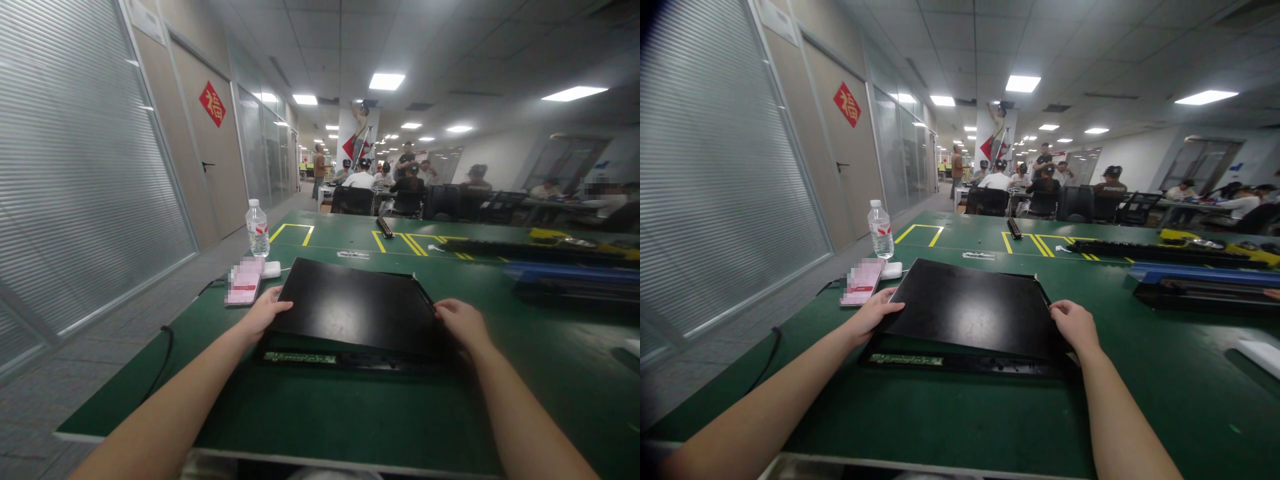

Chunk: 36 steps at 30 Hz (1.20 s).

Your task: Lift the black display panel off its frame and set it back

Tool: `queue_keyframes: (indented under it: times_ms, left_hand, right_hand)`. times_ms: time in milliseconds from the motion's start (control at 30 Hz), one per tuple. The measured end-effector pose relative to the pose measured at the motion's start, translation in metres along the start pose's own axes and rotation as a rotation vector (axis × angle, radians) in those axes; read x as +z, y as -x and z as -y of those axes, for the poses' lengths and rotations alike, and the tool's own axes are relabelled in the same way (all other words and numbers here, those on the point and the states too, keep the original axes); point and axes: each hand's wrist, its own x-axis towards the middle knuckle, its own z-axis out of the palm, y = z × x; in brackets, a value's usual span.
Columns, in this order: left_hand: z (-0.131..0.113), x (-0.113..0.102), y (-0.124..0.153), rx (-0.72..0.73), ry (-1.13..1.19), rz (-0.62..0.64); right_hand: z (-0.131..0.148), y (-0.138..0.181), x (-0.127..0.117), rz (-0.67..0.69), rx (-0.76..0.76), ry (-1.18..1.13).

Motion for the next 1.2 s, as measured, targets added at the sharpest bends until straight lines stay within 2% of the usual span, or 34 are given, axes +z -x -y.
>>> queue_keyframes:
  times_ms: [600,867,1200]
  left_hand:
    - [0.006,-0.005,-0.008,0.012,-0.011,0.008]
    - [0.007,-0.009,-0.016,0.061,0.061,-0.027]
    - [0.013,-0.017,-0.022,0.189,-0.032,0.005]
  right_hand:
    - [0.002,0.000,-0.003,0.028,0.019,-0.006]
    - [0.003,-0.001,-0.004,0.033,0.053,-0.045]
    - [0.007,0.001,-0.007,0.025,0.075,-0.069]
